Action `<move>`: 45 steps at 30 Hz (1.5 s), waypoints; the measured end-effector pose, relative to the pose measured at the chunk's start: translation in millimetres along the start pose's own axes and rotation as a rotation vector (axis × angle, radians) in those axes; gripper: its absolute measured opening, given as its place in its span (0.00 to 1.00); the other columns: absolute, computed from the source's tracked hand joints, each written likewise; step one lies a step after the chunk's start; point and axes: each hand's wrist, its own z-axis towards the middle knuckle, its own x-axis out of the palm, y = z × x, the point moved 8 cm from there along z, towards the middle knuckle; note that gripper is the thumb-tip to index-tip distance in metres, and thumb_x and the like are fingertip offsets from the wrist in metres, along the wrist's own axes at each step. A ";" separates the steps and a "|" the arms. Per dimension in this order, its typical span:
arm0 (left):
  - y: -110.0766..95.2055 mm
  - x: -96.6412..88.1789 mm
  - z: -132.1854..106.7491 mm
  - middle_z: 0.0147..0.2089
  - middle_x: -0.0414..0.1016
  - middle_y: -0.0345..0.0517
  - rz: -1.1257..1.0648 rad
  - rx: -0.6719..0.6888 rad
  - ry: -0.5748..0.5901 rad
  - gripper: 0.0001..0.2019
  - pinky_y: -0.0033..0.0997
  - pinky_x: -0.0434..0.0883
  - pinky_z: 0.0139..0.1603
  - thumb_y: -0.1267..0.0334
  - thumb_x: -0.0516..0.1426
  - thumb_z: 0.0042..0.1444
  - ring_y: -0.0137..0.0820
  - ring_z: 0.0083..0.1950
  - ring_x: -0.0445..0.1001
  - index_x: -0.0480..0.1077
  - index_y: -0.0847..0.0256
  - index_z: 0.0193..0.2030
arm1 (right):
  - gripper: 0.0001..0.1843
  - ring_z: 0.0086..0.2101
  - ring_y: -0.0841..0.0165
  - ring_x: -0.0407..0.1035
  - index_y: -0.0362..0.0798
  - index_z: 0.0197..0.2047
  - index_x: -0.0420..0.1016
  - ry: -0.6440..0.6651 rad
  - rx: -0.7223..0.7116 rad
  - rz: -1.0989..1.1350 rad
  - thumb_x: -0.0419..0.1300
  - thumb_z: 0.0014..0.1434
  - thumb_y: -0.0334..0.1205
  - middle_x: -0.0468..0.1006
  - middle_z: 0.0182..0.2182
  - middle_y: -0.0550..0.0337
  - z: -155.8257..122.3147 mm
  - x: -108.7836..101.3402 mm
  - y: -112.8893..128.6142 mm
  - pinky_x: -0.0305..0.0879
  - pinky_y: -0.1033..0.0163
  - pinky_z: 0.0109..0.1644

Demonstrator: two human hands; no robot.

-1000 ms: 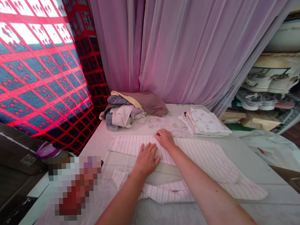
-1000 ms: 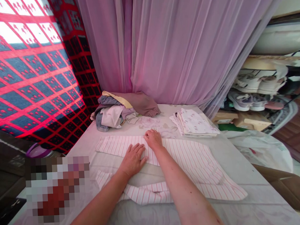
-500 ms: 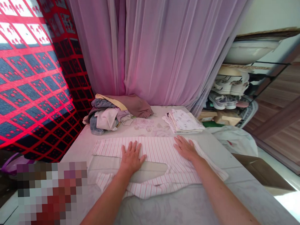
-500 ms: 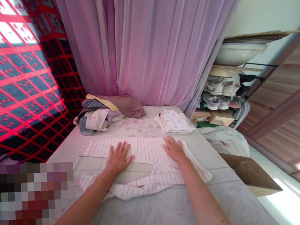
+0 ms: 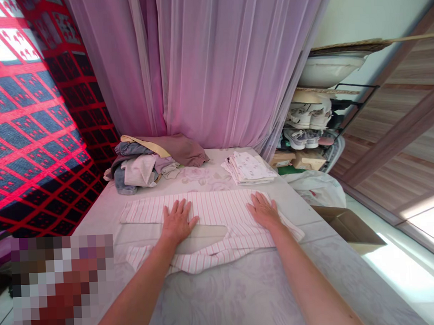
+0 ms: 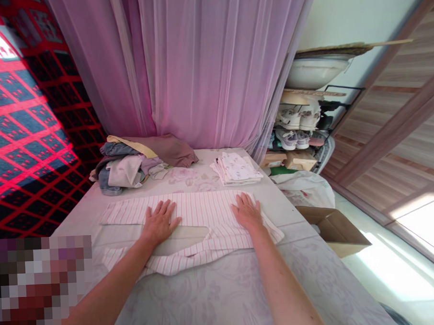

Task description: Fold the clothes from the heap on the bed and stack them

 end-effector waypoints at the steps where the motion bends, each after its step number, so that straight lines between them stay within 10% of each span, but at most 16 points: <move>1: -0.1 -0.1 0.1 0.72 0.50 0.52 0.001 0.001 0.002 0.32 0.66 0.44 0.65 0.43 0.41 0.62 0.50 0.72 0.45 0.54 0.56 0.68 | 0.32 0.67 0.64 0.38 0.49 0.70 0.47 0.004 0.007 0.005 0.34 0.67 0.51 0.42 0.70 0.56 -1.9 1.1 -1.2 0.38 0.40 0.67; 19: 2.9 -3.0 0.4 0.73 0.47 0.51 -0.041 0.001 0.074 0.32 0.63 0.43 0.67 0.43 0.42 0.62 0.46 0.72 0.44 0.52 0.55 0.69 | 0.33 0.66 0.60 0.42 0.49 0.69 0.51 -0.039 0.041 -0.034 0.33 0.66 0.51 0.48 0.69 0.52 -48.3 14.2 -10.8 0.43 0.38 0.65; 30: 119.8 -24.3 -28.8 0.72 0.48 0.57 -0.085 -0.244 0.167 0.27 0.64 0.47 0.64 0.49 0.43 0.63 0.48 0.72 0.45 0.57 0.57 0.66 | 0.33 0.65 0.60 0.46 0.49 0.67 0.55 -0.116 0.035 -0.008 0.34 0.65 0.52 0.51 0.68 0.53 -50.5 9.7 -8.2 0.45 0.38 0.63; 36: 86.6 -40.2 -62.4 0.56 0.75 0.40 -0.286 0.038 0.311 0.22 0.32 0.65 0.57 0.48 0.50 0.58 0.34 0.56 0.71 0.70 0.51 0.55 | 0.26 0.57 0.63 0.62 0.50 0.54 0.72 -0.353 0.028 0.208 0.39 0.63 0.43 0.69 0.59 0.54 -65.7 -6.1 -19.5 0.50 0.50 0.64; 45: 56.0 -45.3 -102.9 0.37 0.75 0.40 -0.185 0.258 0.347 0.08 0.29 0.64 0.41 0.64 0.52 0.48 0.33 0.41 0.72 0.70 0.57 0.34 | 0.22 0.61 0.63 0.57 0.53 0.41 0.78 -0.240 -0.224 0.334 0.47 0.47 0.34 0.74 0.54 0.59 -103.6 -7.6 -61.3 0.52 0.54 0.64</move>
